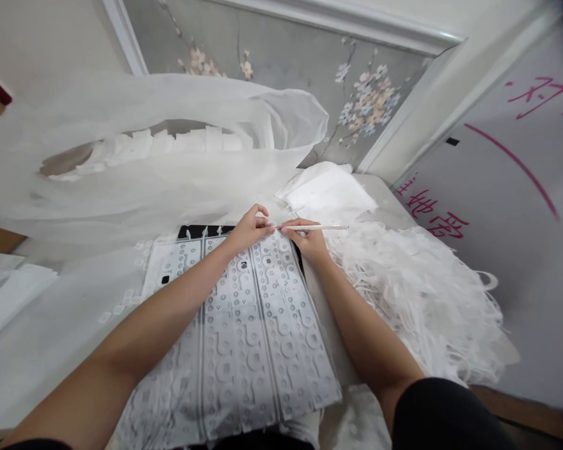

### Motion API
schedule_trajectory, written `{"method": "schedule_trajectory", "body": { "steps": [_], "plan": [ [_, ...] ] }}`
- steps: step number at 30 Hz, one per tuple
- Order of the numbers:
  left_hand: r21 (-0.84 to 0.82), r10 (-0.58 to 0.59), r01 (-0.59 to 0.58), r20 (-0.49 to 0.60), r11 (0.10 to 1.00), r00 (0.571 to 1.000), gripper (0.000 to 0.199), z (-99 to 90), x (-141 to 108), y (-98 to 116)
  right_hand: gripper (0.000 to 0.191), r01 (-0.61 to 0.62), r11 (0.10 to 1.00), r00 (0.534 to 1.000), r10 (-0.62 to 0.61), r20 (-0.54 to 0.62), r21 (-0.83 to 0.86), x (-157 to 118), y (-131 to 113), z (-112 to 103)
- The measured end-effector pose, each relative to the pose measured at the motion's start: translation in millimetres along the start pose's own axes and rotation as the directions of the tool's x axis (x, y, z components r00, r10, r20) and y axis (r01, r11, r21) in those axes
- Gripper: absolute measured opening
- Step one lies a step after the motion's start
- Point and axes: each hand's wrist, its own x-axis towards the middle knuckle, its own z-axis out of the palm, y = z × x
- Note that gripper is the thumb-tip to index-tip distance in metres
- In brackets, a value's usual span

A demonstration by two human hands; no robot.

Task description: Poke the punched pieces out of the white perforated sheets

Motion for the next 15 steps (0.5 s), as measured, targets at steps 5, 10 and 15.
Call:
{"method": "schedule_trajectory", "body": {
  "steps": [5, 10, 15],
  "plan": [
    [-0.014, 0.006, -0.006, -0.012, 1.000, 1.000, 0.045, -0.1, 0.6, -0.8, 0.012, 0.016, 1.000, 1.000, -0.016, -0.004, -0.003, -0.2, 4.0, 0.3],
    [-0.002, -0.014, 0.014, -0.018, 1.000, 1.000, 0.045, 0.0, -0.6, 1.7, 0.013, 0.051, 0.999, 0.999, -0.051, -0.002, -0.017, -0.8, 7.6, 1.4],
    [-0.004, 0.006, -0.007, -0.031, 1.000, 0.999, 0.044, 0.1, -0.5, 1.8, 0.017, 0.077, 0.995, 0.997, -0.077, -0.002, -0.068, -2.1, 9.0, 2.9]
  ]
}}
